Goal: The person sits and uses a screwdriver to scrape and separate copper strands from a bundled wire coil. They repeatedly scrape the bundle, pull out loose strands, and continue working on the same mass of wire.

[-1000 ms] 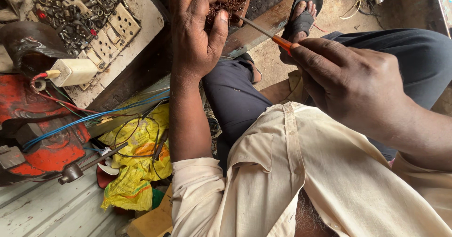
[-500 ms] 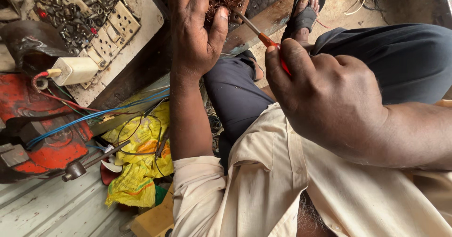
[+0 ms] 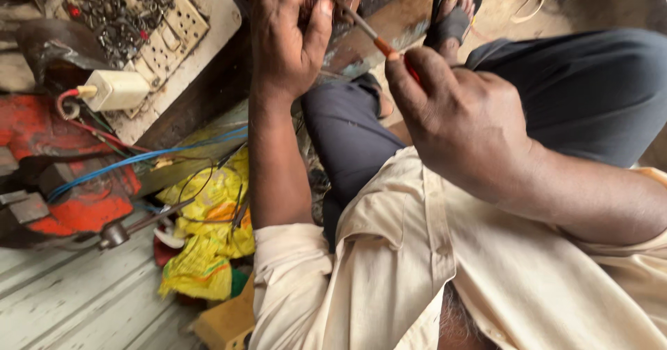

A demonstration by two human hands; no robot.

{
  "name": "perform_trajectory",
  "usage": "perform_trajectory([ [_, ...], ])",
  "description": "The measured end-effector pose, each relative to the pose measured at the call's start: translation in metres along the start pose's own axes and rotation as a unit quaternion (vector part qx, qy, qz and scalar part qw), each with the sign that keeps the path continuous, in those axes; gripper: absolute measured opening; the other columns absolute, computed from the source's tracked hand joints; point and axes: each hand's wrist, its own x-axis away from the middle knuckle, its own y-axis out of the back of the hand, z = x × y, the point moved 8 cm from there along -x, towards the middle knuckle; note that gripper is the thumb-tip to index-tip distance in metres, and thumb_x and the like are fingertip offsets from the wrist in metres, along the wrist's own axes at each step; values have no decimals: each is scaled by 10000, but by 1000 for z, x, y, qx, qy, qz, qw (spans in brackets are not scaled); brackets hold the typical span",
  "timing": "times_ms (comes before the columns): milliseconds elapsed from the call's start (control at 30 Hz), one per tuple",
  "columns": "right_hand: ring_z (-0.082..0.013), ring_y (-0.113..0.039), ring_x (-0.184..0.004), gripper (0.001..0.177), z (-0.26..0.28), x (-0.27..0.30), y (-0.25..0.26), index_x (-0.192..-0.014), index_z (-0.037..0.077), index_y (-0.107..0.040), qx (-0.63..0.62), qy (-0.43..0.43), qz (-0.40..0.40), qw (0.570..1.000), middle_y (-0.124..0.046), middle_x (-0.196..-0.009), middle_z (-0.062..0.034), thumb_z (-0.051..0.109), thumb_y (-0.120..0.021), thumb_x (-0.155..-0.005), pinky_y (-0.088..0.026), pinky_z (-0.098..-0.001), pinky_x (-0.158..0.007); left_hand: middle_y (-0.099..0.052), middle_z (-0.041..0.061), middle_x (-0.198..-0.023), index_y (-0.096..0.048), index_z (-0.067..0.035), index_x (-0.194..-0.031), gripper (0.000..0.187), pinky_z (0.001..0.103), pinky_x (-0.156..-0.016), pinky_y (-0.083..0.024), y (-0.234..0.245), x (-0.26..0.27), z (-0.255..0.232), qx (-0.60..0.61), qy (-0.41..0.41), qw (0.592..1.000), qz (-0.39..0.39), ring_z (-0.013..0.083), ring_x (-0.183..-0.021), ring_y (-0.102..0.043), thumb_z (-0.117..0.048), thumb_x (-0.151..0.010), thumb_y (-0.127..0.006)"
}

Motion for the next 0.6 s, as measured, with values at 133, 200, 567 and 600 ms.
perform_trajectory([
  [133,-238,-698,-717,338,-18,11,-11,-1319,31,-692,-98,-57,-44,993,-706,-1188,-112,103,-725,-990,-547,-347,-576,-557,123,-1310,-626,-92,-1291,230,452,-1096,-443,0,-5,-3,3,-28,1000,-6,292,-1252,-515,-242,-1117,-612],
  [200,-265,-715,-743,285,-31,14,-18,-1292,69,-719,-140,-84,-51,985,-721,-1186,-108,127,-742,-1014,-561,-367,-598,-559,116,-1321,-630,-100,-1291,234,453,-1112,-441,1,-6,-2,10,-20,1000,-6,289,-1260,-511,-244,-1110,-602],
  [567,-170,-669,-764,379,-22,26,-46,-1381,65,-680,-47,-24,-82,995,-683,-1244,-76,126,-722,-1010,-539,-324,-641,-563,132,-1346,-634,-90,-1327,262,445,-1127,-440,3,-6,-3,-10,-14,999,29,323,-1318,-511,-219,-1100,-629],
  [600,-160,-662,-785,403,-20,27,-49,-1403,59,-665,-48,-18,-83,995,-669,-1263,-67,117,-716,-1007,-539,-329,-671,-571,135,-1332,-639,-87,-1322,266,448,-1120,-443,5,-7,-2,-18,-7,999,40,331,-1322,-517,-216,-1088,-642],
])
